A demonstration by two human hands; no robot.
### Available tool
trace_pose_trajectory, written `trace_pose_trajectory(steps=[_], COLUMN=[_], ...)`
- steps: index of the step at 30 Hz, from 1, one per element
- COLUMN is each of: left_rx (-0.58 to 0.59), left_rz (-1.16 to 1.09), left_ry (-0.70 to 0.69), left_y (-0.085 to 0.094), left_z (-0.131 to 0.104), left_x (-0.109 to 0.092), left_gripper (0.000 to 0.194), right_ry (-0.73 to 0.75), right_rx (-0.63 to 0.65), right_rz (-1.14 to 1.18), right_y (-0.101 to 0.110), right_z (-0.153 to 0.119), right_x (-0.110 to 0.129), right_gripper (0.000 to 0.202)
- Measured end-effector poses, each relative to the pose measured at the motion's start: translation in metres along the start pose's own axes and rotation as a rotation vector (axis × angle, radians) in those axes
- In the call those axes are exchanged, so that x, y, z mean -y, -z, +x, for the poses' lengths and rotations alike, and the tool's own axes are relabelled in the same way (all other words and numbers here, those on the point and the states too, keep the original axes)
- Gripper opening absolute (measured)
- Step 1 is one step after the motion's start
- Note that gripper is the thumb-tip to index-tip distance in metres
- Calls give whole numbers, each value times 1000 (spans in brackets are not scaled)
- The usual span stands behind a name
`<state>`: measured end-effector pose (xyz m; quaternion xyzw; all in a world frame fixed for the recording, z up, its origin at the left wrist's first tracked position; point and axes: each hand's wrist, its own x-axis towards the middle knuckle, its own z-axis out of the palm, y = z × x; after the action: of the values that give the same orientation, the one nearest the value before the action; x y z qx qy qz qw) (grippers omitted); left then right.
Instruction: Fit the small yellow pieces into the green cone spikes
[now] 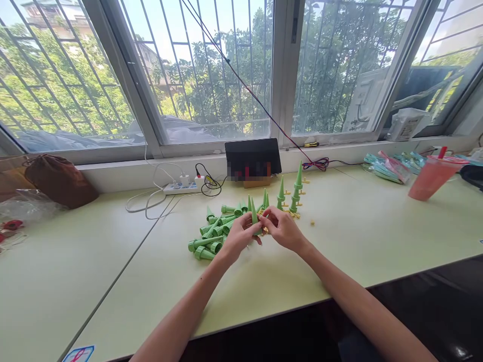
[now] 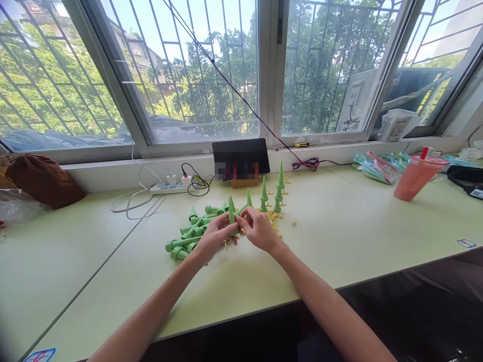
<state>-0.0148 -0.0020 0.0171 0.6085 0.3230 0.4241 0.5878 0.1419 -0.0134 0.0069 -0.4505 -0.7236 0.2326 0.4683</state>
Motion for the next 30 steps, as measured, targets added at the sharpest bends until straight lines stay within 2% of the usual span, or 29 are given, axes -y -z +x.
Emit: trace_pose_trajectory(steps=[10,18,30], left_rx=[6,-18,2], left_rz=[-123,-171,-161], left_ry=[-7,10,27], left_y=[1,0,1], left_z=[3,5,5], left_x=[6,6,7], left_gripper=[30,35,35], right_ry=[7,47,102], right_rx=[-60,1,67], right_rz=[39,-24,76], right_y=[1,0,-1], right_z=[0,-1,-1], right_x=[2,-1,-3], right_gripper=[26,18,20])
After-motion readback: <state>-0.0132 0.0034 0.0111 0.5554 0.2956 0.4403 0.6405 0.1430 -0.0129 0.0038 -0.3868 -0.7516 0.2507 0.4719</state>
